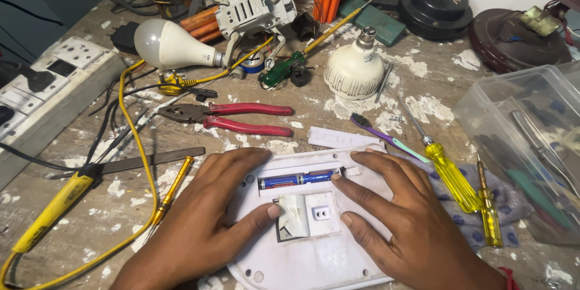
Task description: The person opens the back cover of a white emergency light fixture and works on its internal battery pack and wiring. They then use a yellow screwdriver to unscrew and re-tighten screws on the back panel, holding the fixture steady with the other hand.
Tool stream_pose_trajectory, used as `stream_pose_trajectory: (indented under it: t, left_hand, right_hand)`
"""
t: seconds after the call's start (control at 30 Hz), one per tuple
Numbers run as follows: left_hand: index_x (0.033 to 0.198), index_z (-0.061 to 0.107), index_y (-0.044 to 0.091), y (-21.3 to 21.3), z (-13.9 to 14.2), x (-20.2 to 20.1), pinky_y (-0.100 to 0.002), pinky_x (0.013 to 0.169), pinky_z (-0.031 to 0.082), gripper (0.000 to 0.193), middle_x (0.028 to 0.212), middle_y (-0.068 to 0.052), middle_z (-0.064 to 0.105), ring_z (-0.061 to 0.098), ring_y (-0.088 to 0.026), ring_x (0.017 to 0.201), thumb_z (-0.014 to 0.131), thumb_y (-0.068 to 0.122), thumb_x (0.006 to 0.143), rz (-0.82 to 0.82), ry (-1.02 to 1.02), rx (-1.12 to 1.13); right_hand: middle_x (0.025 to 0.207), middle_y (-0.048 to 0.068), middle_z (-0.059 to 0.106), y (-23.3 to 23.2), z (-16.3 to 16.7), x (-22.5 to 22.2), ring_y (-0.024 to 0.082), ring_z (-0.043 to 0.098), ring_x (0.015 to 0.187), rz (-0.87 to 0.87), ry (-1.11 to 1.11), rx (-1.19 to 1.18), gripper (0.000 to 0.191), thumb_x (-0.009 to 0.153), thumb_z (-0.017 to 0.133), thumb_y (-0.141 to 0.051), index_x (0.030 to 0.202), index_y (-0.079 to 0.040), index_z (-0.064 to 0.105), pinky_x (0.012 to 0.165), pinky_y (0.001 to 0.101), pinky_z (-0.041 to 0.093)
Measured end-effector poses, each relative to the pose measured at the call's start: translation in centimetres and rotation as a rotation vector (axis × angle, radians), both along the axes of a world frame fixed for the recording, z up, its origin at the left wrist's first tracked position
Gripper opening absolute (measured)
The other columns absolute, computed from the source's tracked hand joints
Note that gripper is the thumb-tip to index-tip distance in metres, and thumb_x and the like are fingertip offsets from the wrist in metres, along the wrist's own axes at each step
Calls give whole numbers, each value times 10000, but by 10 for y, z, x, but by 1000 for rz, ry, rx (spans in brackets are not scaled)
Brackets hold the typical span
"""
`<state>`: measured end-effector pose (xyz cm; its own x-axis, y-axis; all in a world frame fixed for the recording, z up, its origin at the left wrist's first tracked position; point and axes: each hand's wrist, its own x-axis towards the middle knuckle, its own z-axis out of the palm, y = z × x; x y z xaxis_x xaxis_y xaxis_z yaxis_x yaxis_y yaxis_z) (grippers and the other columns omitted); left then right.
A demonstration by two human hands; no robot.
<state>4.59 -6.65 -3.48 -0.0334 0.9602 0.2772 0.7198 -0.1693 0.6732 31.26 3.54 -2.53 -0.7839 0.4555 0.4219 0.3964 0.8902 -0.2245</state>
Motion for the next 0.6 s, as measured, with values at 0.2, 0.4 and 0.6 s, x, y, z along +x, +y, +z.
stream_pose_trajectory:
  t: [0.2,0.4,0.6]
  left_hand:
    - [1391,567,8,3,-2,-4,-420,1014,427,682,1334,-181,618,532,-325,1243,717,407,858,-25,29,-52]
    - [1424,530,-19,5,-9,-5,-428,1032,418,684,1391,-203,591,515,-348,1268,673,399,901,-32,65,-47]
    - [1448,481,-53,2,-17,3,-461,1055,393,678,1407,-248,560,499,-396,1278,629,348,921,-3,106,36]
  right_hand:
    - [1400,200,545,1,-2,0,396,493,1317,-2,-11,-9,434,889,674,-296,1287,-123,691,1075,504,374]
    - [1421,186,551,1,-2,-2,369,500,1326,-27,-12,-111,429,902,663,-276,1305,-135,703,1072,477,385]
    - [1449,178,542,3,-2,-3,371,465,1359,-38,-19,-136,437,897,666,-277,1306,-127,705,1086,482,356]
